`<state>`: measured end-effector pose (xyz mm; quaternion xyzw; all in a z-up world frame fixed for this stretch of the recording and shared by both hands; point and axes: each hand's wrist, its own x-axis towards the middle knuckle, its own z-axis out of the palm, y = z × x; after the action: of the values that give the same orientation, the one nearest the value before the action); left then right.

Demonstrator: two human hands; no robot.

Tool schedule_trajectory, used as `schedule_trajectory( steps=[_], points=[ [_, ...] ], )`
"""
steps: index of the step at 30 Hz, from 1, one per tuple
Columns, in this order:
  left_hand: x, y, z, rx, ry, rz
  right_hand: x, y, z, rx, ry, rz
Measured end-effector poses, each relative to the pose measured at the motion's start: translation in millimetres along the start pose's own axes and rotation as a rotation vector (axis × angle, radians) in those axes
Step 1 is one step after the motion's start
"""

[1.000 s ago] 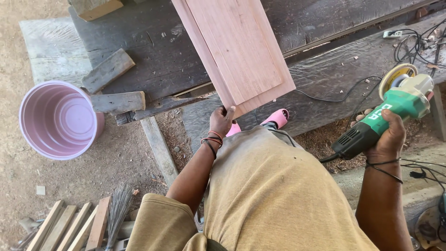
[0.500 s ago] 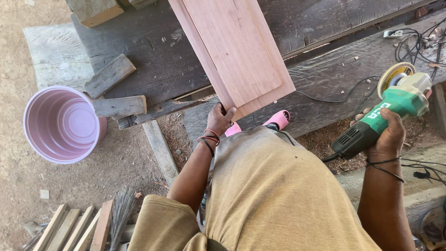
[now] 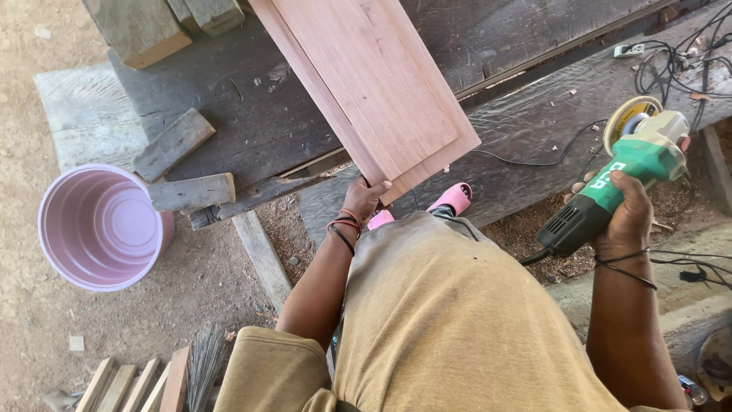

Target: Sand the surface and edges of a wooden panel using a handheld power sander.

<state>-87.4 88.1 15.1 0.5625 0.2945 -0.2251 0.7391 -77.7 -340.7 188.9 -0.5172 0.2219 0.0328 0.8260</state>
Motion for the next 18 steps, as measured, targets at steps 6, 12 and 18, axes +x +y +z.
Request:
schedule_trajectory(
  steps=[6, 12, 18],
  points=[
    [7, 1, 14, 0.088, 0.000, 0.115, 1, 6, -4, 0.003, 0.011, 0.040],
    [33, -8, 52, 0.032, -0.002, 0.179, -3, 9, 10, 0.030, 0.042, 0.068],
    [108, -16, 119, 0.180, -0.040, 0.351, -8, 7, 17, -0.001, 0.081, 0.073]
  ],
)
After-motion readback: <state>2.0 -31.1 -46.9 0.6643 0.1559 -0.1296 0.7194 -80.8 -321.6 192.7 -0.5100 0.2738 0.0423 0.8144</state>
